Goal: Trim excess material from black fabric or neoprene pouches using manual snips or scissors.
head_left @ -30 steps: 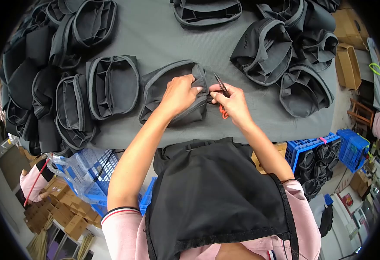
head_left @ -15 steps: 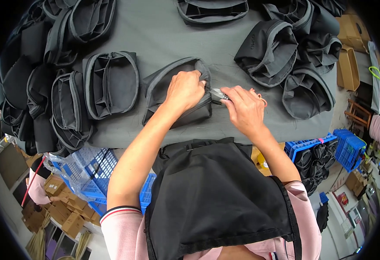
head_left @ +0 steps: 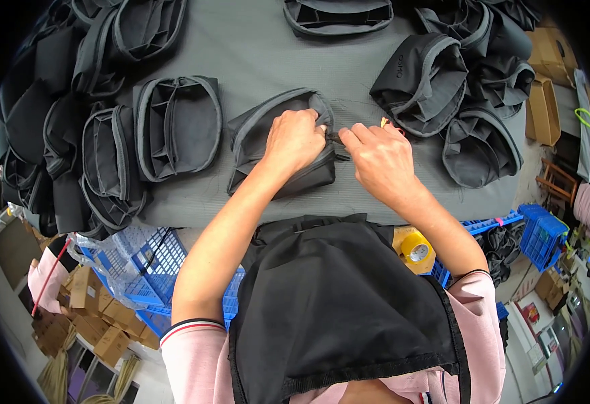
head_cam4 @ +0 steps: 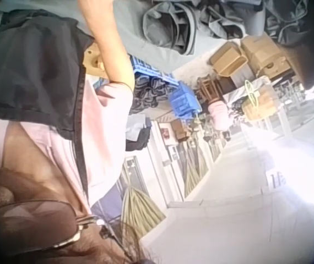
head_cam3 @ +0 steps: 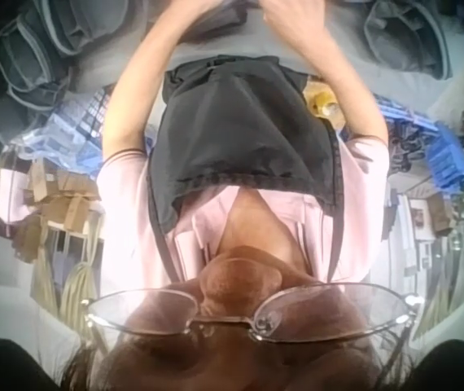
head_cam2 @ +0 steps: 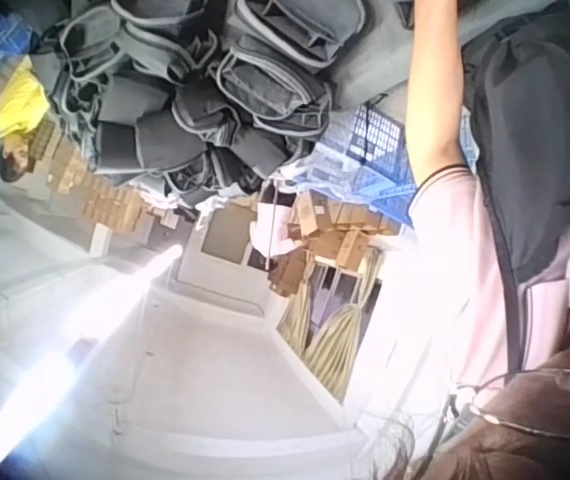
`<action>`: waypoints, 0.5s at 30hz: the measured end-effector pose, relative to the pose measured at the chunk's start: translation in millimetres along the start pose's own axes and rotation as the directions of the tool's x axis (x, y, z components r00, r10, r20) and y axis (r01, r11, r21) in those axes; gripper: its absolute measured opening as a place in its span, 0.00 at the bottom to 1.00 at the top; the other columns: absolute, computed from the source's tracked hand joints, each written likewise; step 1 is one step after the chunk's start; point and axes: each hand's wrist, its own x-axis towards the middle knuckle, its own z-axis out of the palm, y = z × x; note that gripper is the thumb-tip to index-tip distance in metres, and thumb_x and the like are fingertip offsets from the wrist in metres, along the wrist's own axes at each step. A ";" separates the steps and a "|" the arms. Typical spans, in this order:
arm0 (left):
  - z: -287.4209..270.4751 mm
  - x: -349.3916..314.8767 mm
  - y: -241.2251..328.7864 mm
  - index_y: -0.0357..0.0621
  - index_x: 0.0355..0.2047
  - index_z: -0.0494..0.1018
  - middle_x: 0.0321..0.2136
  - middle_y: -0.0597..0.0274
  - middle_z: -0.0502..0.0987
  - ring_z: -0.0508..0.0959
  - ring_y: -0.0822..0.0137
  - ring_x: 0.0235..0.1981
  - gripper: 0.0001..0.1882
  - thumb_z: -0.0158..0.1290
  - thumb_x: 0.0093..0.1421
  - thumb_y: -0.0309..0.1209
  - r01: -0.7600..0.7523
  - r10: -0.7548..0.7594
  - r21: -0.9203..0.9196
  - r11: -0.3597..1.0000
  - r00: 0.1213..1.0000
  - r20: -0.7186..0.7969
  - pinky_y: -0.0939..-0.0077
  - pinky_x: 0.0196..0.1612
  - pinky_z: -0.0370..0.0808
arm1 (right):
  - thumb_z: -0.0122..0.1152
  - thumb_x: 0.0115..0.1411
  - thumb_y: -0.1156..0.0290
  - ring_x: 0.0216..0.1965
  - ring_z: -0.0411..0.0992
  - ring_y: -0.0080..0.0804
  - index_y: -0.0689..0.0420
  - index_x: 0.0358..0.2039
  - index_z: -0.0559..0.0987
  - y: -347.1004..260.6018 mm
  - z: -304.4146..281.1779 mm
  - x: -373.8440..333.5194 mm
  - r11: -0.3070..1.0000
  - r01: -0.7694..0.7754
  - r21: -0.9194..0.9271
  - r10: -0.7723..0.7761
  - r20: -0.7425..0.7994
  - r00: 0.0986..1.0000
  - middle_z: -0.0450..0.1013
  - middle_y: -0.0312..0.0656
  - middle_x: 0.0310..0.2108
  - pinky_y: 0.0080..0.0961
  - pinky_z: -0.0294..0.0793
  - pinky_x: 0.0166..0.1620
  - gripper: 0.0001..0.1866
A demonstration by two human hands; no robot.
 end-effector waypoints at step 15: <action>10.5 -11.2 -7.5 0.32 0.30 0.73 0.25 0.42 0.75 0.75 0.45 0.32 0.12 0.52 0.52 0.32 -0.106 0.104 -0.047 0.993 0.993 -0.055 0.57 0.37 0.71 | 0.67 0.47 0.69 0.23 0.60 0.16 0.59 0.33 0.72 12.1 17.2 1.9 0.252 -0.410 0.877 0.517 0.236 0.823 0.65 0.31 0.22 0.16 0.63 0.28 0.15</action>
